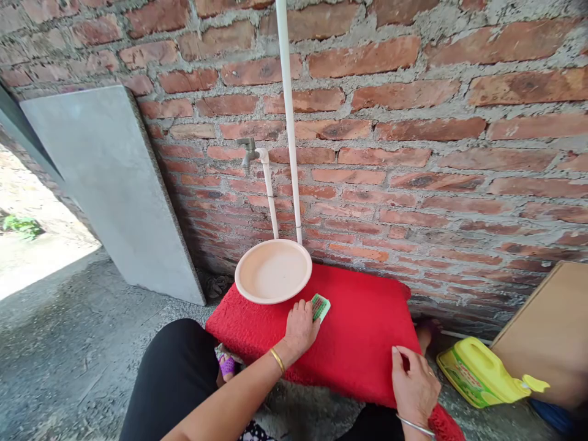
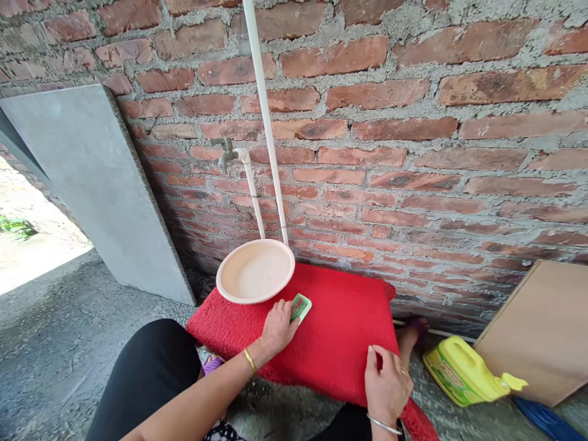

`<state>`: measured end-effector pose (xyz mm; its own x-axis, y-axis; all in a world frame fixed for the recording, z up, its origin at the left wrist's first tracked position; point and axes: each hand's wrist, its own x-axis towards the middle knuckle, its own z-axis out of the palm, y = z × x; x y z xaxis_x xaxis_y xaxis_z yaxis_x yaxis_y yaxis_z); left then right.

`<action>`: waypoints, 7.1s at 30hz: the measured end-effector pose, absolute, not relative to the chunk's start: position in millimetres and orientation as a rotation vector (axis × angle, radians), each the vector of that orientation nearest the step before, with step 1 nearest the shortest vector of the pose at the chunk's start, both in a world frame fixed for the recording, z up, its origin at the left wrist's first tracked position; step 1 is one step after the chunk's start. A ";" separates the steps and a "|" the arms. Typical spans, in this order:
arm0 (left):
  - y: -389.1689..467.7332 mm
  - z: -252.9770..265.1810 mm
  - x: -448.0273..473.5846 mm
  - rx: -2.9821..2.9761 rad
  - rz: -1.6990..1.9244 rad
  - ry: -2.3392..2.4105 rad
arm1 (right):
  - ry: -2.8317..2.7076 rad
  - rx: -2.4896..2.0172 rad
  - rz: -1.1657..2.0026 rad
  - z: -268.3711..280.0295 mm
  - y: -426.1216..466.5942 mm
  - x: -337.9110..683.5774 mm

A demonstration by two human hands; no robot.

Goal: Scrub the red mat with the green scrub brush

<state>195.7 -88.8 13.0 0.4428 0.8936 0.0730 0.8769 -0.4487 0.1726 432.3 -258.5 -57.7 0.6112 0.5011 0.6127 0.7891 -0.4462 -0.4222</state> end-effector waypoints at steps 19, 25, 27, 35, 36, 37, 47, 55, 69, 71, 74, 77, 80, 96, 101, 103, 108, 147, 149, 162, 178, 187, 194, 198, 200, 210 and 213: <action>-109.8 22.4 245.9 2.605 0.163 1.370 | -1.012 -2.119 -0.550 -53.6 -258.3 430.3; -151.7 7.4 268.6 2.700 0.141 1.000 | -1.009 -2.122 -0.521 -52.7 -259.7 430.4; -150.9 5.6 271.7 2.708 0.202 0.970 | -1.004 -2.127 -0.513 -52.8 -260.0 430.4; -49.3 24.4 254.8 2.478 0.364 1.647 | -1.031 -2.124 -0.522 -53.4 -260.0 429.3; -42.9 23.3 254.3 2.456 0.363 1.686 | -1.032 -2.125 -0.522 -53.3 -260.1 429.2; -40.0 21.2 254.8 2.440 0.359 1.711 | -1.031 -2.127 -0.520 -53.3 -260.2 429.1; -42.6 15.3 278.4 2.414 0.370 1.699 | -1.005 -2.133 -0.486 -50.8 -260.8 426.8; -23.2 25.4 297.5 2.354 0.333 1.742 | -0.955 -2.136 -0.502 -50.2 -259.7 421.5; -164.7 12.7 367.2 2.461 0.163 0.834 | -0.650 -1.932 -0.437 -47.8 -268.2 416.5; -153.4 20.3 358.9 2.360 0.151 0.849 | -0.641 -1.905 -0.434 -48.1 -267.3 416.1; -112.4 35.7 342.3 2.292 0.231 1.130 | -0.635 -1.879 -0.432 -48.9 -265.5 415.3; -61.0 46.7 323.6 2.274 0.296 1.418 | -0.646 -1.875 -0.423 -49.9 -264.5 414.5; -20.6 49.1 308.4 2.255 0.345 1.636 | -0.651 -1.881 -0.413 -51.9 -264.3 414.5; -114.9 24.5 371.7 2.556 0.146 0.833 | -0.610 -1.910 -0.344 -48.1 -268.0 413.8; -111.1 27.8 318.2 2.410 0.193 0.864 | -0.553 -1.895 -0.323 -49.1 -269.5 412.7; -94.8 28.3 288.2 2.383 0.264 1.058 | -0.531 -1.894 -0.315 -49.4 -269.3 412.2; -62.8 20.2 232.3 2.456 0.359 1.474 | -0.516 -1.897 -0.302 -48.5 -267.8 411.2; -113.9 37.7 208.3 2.482 0.163 0.932 | -0.617 -1.945 -0.271 -58.4 -266.1 428.7; -97.0 41.5 195.8 2.582 0.128 0.825 | -0.623 -1.959 -0.253 -60.0 -266.1 430.3; -59.5 13.3 97.7 2.575 0.113 0.864 | -0.858 -2.067 -0.346 -51.6 -259.2 428.4; -56.0 -15.6 81.7 2.676 -0.033 0.751 | -1.568 -2.420 0.193 21.5 -186.2 303.4; -53.8 -32.8 83.2 2.725 0.095 0.765 | -1.497 -2.372 0.185 13.8 -189.9 259.9; -39.6 -69.8 80.6 2.829 0.295 0.630 | -1.529 -2.259 0.286 3.9 -202.6 268.7; -39.6 -73.3 80.3 2.835 0.261 0.654 | -1.448 -2.342 0.217 -2.9 -212.2 281.3; -40.2 -73.7 80.0 2.838 0.258 0.664 | -1.371 -2.426 0.125 -6.3 -220.1 297.9; -39.4 -69.6 79.1 2.853 0.264 0.683 | -0.636 -2.753 -0.164 -23.7 -286.9 411.4; -39.2 -65.5 78.0 2.869 0.268 0.692 | -0.546 -2.701 -0.153 -17.8 -296.3 422.1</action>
<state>78.0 -39.2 -65.5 0.8757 0.4643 0.1326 0.4323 -0.8762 0.2131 422.1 -296.3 -17.8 0.9185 0.3528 0.1784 0.3941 -0.8526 -0.3431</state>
